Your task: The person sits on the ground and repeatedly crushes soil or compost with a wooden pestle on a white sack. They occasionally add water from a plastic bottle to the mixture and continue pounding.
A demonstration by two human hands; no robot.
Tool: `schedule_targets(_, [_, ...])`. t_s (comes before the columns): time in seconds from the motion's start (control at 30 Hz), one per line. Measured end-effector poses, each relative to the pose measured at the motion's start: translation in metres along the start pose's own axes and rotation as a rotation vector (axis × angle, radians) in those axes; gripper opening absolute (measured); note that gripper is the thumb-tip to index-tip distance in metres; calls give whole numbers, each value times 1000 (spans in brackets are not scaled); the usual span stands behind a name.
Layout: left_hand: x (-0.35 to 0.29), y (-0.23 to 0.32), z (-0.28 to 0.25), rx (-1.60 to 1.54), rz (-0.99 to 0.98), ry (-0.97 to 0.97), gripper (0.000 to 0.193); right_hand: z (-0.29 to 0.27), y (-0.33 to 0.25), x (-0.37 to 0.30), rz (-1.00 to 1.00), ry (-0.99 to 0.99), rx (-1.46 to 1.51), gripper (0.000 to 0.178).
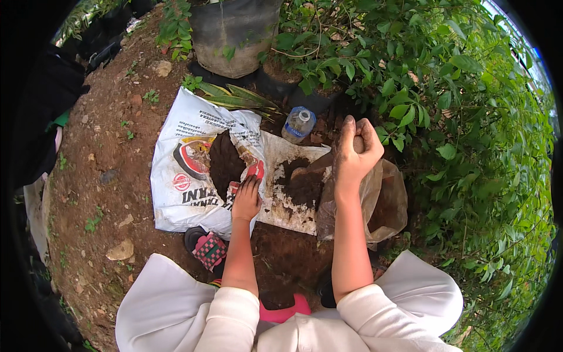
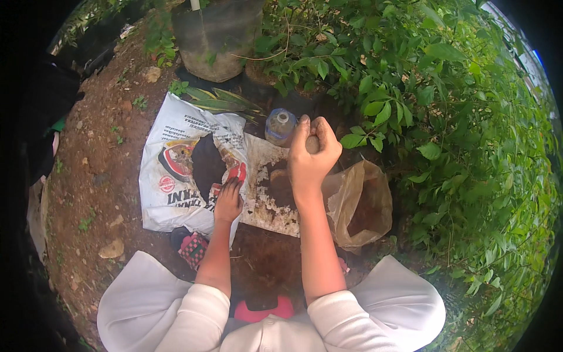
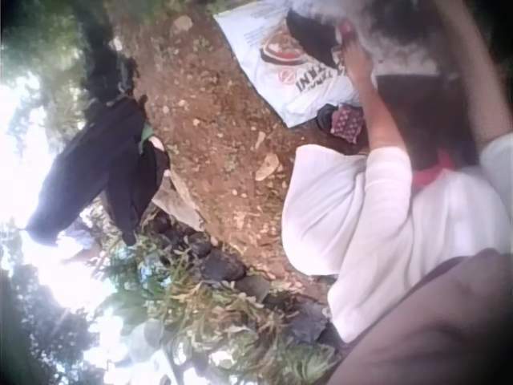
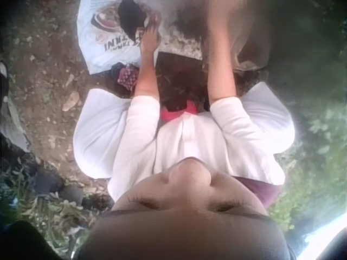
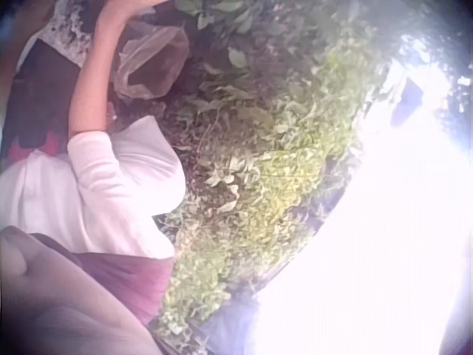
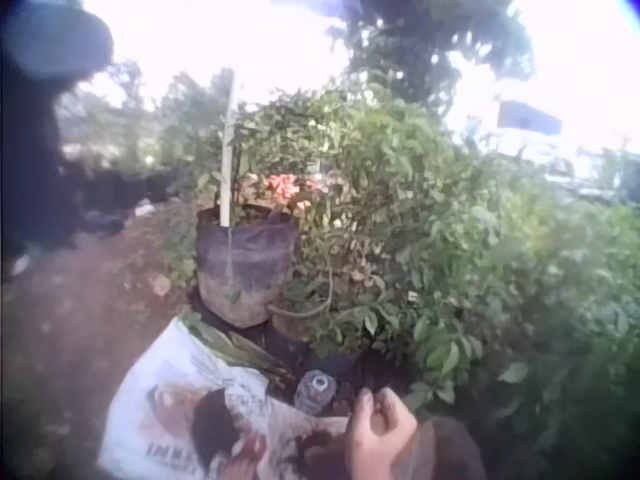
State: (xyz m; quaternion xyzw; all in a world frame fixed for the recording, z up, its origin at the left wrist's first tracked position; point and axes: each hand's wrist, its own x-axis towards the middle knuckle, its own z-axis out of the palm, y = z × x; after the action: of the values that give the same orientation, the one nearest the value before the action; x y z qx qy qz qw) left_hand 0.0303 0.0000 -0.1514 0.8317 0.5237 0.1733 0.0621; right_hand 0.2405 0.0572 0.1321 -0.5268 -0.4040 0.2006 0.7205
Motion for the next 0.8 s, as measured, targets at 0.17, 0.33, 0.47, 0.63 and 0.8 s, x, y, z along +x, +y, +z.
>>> schedule_targets(0.17, [11,10,4,-14,29,17,55,12,60,7,62,-97,-195,25])
schedule_targets(0.33, [3,1,-3,-7,6,37,52,17,-20,-6,-61,1,-124,26])
schedule_targets(0.47, [16,15,-1,-56,29,74,51,12,67,-11,-26,-74,-220,23])
schedule_targets(0.63, [4,-1,0,-4,4,30,52,28,18,25,27,-69,-130,27])
schedule_targets(0.8, [13,10,5,-27,21,19,54,9,70,5,1,4,-280,30])
